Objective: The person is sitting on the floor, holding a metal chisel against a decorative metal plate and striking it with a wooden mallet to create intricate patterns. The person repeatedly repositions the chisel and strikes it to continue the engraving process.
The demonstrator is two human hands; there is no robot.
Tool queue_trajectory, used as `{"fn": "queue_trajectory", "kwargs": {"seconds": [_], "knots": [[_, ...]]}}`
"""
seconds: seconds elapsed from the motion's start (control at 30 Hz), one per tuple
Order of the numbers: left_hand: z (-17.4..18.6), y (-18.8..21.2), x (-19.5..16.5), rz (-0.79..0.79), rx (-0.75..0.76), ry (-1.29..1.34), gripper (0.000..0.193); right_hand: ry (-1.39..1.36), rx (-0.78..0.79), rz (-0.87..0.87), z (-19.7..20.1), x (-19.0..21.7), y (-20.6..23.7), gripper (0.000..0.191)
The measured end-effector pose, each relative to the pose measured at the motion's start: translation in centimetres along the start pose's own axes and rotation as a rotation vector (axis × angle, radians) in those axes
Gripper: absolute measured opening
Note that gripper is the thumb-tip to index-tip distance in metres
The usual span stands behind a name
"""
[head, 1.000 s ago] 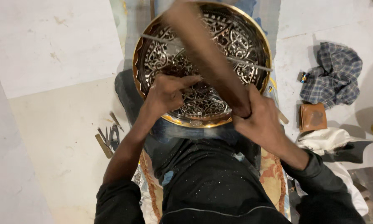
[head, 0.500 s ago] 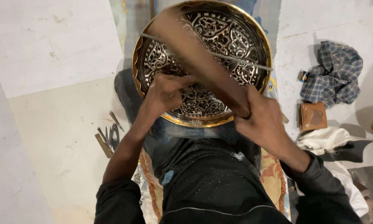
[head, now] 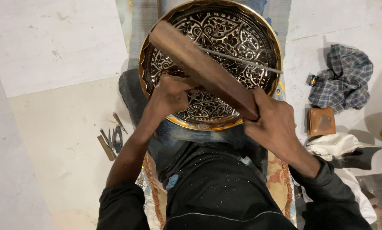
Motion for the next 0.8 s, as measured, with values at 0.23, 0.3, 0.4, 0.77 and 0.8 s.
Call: {"fn": "queue_trajectory", "kwargs": {"seconds": [0.23, 0.3, 0.4, 0.77, 0.8], "knots": [[-0.2, -0.3, 0.9, -0.026, -0.013, 0.004, 0.063, 0.031, 0.042, -0.066, 0.6, 0.5, -0.2, 0.034], [-0.2, -0.5, 0.7, -0.112, -0.014, 0.01, 0.062, -0.055, -0.061, -0.04, 0.9, 1.0, -0.2, 0.036], [0.4, -0.2, 0.6, -0.116, -0.052, 0.038, 0.055, 0.131, -0.009, -0.062, 0.4, 0.9, 1.4, 0.044], [2.5, -0.5, -1.3, 0.013, -0.179, 0.46, 0.031, -0.194, -0.325, -0.212, -7.8, -2.9, 11.0, 0.036], [2.1, -0.8, -1.1, 0.014, -0.146, 0.443, 0.032, -0.274, -0.355, -0.202, -8.1, -3.3, 11.6, 0.031]]}}
Point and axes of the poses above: each hand's wrist, its own y-axis away from the middle knuckle, its own z-axis out of the back of the hand, x = y × z, the point moved 6 cm from there along -y, towards the middle knuckle, and after that the axes turned 4 degrees about z, right-handed, at the moved point
